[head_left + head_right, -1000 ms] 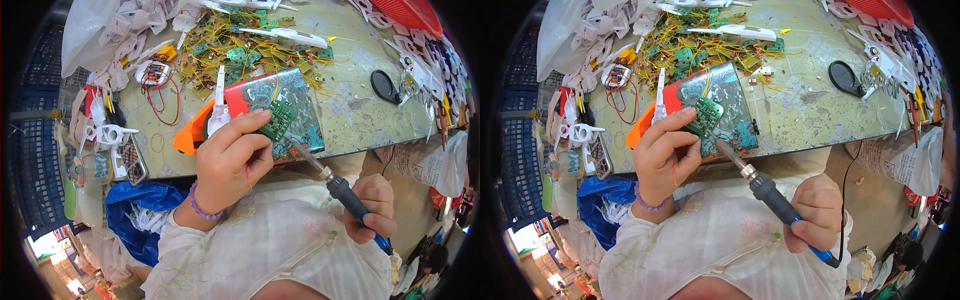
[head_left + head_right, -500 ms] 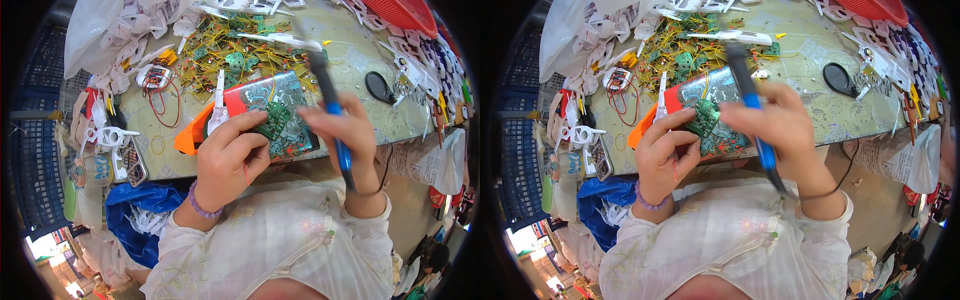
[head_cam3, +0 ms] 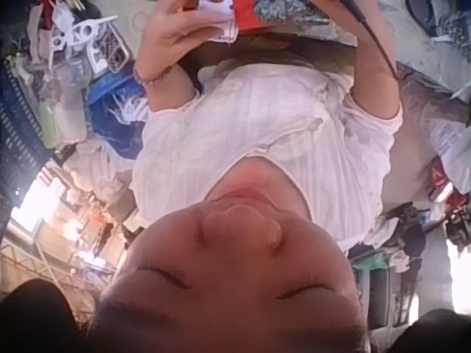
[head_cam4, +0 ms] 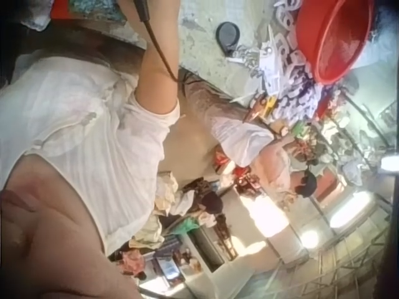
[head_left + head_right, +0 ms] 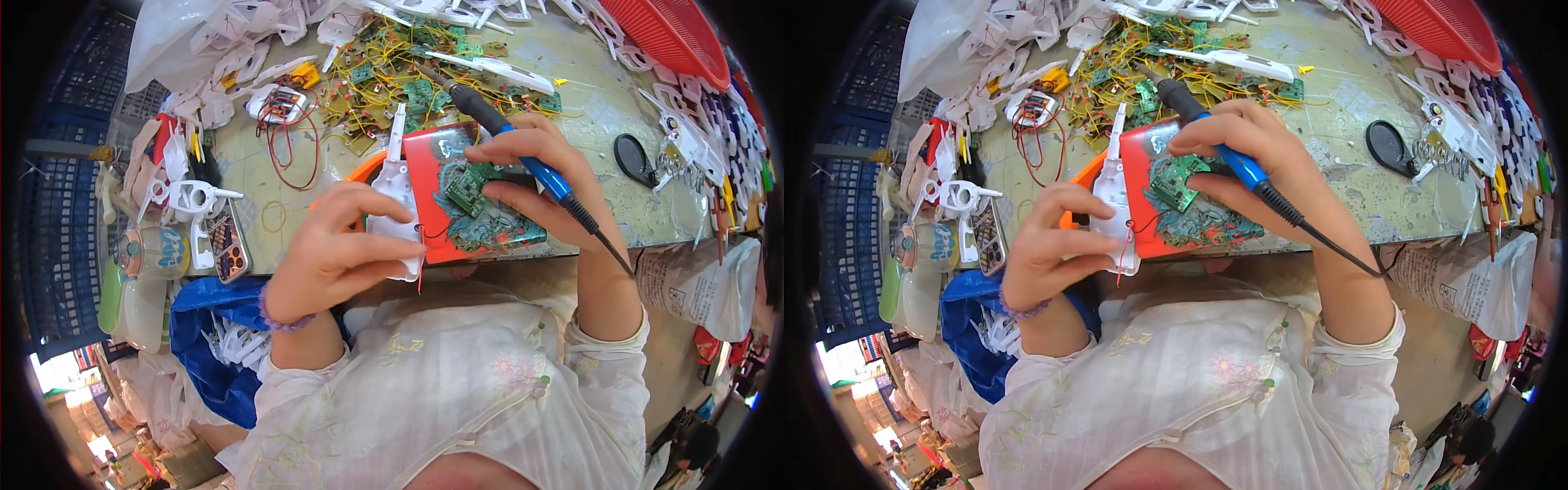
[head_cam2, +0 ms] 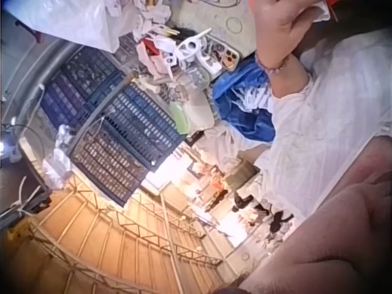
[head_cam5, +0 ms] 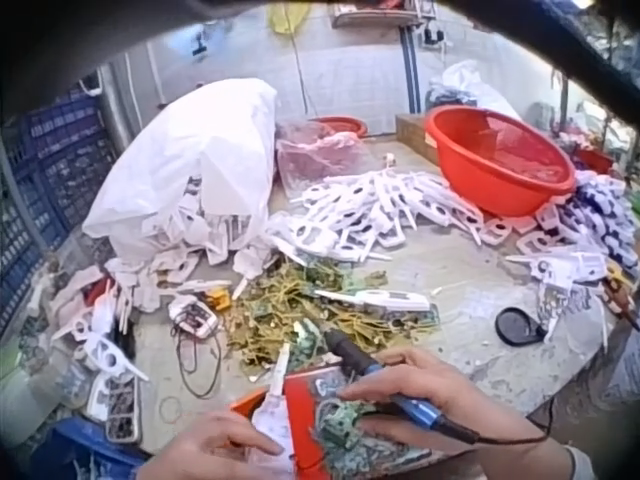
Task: Soldering electronic components and wires onto small circuit boards for toy assembly.
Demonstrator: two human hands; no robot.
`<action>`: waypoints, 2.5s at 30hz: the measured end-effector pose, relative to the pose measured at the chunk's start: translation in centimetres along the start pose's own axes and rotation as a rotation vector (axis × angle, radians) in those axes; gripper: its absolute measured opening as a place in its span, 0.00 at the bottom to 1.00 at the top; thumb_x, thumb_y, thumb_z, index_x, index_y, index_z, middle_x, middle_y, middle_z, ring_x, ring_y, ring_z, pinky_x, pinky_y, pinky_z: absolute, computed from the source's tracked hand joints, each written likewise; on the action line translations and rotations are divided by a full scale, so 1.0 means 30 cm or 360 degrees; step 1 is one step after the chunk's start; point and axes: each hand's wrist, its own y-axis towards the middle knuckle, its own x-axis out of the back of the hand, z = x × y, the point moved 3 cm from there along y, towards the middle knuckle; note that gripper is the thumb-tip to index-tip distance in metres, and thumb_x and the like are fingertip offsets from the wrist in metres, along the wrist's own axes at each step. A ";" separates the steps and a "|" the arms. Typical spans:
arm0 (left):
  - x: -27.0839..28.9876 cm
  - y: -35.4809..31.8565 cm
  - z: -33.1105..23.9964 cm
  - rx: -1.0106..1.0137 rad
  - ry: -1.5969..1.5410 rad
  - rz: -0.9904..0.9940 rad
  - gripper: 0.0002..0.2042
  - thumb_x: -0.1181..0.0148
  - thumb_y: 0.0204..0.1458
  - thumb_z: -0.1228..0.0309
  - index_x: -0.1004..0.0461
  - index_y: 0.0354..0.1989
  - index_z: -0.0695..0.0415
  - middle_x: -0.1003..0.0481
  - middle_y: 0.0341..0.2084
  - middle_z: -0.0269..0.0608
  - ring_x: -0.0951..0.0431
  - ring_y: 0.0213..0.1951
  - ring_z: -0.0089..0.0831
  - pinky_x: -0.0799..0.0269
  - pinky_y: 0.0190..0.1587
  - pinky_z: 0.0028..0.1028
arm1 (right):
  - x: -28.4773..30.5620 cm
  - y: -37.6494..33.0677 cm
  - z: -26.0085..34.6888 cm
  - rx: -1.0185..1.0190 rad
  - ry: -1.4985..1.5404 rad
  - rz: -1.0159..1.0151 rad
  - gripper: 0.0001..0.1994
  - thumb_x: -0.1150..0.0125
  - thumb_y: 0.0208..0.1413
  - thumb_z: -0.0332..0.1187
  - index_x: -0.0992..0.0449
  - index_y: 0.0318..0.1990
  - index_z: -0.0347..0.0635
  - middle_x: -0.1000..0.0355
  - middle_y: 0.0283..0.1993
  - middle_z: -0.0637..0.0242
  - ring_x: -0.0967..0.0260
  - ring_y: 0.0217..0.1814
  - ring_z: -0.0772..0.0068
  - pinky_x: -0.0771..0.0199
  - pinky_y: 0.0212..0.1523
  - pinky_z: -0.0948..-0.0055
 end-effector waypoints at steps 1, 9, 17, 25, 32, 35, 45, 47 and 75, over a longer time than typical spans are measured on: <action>-0.021 0.015 -0.018 0.0056 -0.0120 -0.0044 0.14 0.31 0.35 0.76 0.19 0.35 0.51 0.28 0.44 0.39 0.32 0.47 0.38 0.36 0.47 0.35 | -0.010 0.002 -0.004 0.0002 0.0001 0.0005 0.21 0.32 0.41 0.19 0.26 0.46 0.41 0.25 0.45 0.67 0.35 0.50 0.66 0.35 0.52 0.69; -0.070 0.045 -0.009 0.0124 -0.0310 -0.0169 0.09 0.33 0.39 0.78 0.21 0.31 0.58 0.24 0.33 0.38 0.26 0.38 0.34 0.34 0.43 0.30 | -0.004 0.002 0.020 0.0142 -0.0168 -0.0095 0.22 0.33 0.41 0.19 0.27 0.47 0.44 0.26 0.44 0.68 0.34 0.50 0.66 0.31 0.51 0.71; -0.130 0.069 -0.009 0.0712 -0.0846 -0.0749 0.04 0.35 0.43 0.78 0.22 0.29 0.61 0.23 0.24 0.37 0.26 0.31 0.28 0.34 0.38 0.27 | -0.019 -0.012 -0.011 0.0024 0.0076 -0.0201 0.20 0.32 0.41 0.22 0.26 0.46 0.46 0.27 0.42 0.68 0.33 0.48 0.66 0.33 0.50 0.69; -0.097 0.152 -0.035 0.0236 0.0246 -0.0393 0.07 0.35 0.38 0.81 0.22 0.27 0.60 0.25 0.32 0.39 0.25 0.32 0.31 0.31 0.35 0.27 | -0.004 -0.004 0.001 0.0082 -0.0173 -0.0181 0.19 0.31 0.41 0.25 0.25 0.44 0.49 0.27 0.39 0.68 0.33 0.45 0.64 0.35 0.48 0.67; -0.077 0.183 -0.029 0.0043 0.0339 -0.0147 0.07 0.34 0.38 0.80 0.22 0.29 0.59 0.25 0.33 0.41 0.23 0.34 0.35 0.29 0.35 0.29 | 0.004 -0.004 0.008 0.0100 -0.0182 -0.0093 0.20 0.31 0.41 0.22 0.24 0.45 0.43 0.29 0.43 0.64 0.34 0.47 0.66 0.32 0.49 0.71; -0.077 0.186 -0.024 0.0021 0.0376 -0.0100 0.08 0.34 0.38 0.81 0.22 0.30 0.60 0.25 0.33 0.41 0.23 0.35 0.36 0.28 0.36 0.29 | 0.004 -0.002 0.004 0.0117 -0.0195 -0.0098 0.20 0.31 0.41 0.23 0.24 0.45 0.45 0.28 0.42 0.66 0.34 0.46 0.65 0.34 0.49 0.70; -0.094 0.189 -0.025 -0.0014 0.0434 -0.0129 0.06 0.35 0.39 0.76 0.24 0.27 0.57 0.25 0.31 0.34 0.22 0.33 0.33 0.26 0.32 0.29 | 0.013 -0.016 0.017 0.0198 -0.0178 -0.0219 0.23 0.38 0.54 0.37 0.31 0.55 0.36 0.28 0.46 0.58 0.30 0.42 0.64 0.34 0.49 0.66; -0.093 0.194 -0.031 0.0010 0.0452 -0.0141 0.06 0.35 0.39 0.76 0.24 0.26 0.57 0.25 0.31 0.34 0.21 0.34 0.33 0.26 0.32 0.29 | 0.049 -0.034 0.043 0.0384 -0.0554 -0.0275 0.31 0.46 0.58 0.50 0.36 0.59 0.31 0.30 0.47 0.54 0.28 0.38 0.66 0.33 0.46 0.67; -0.094 0.212 -0.059 0.0254 0.0453 -0.0097 0.04 0.37 0.38 0.79 0.25 0.24 0.61 0.26 0.28 0.39 0.23 0.31 0.37 0.27 0.32 0.31 | 0.050 -0.343 0.140 0.0788 -0.0127 -0.0755 0.18 0.52 0.62 0.45 0.29 0.34 0.37 0.35 0.20 0.68 0.44 0.17 0.72 0.48 0.16 0.71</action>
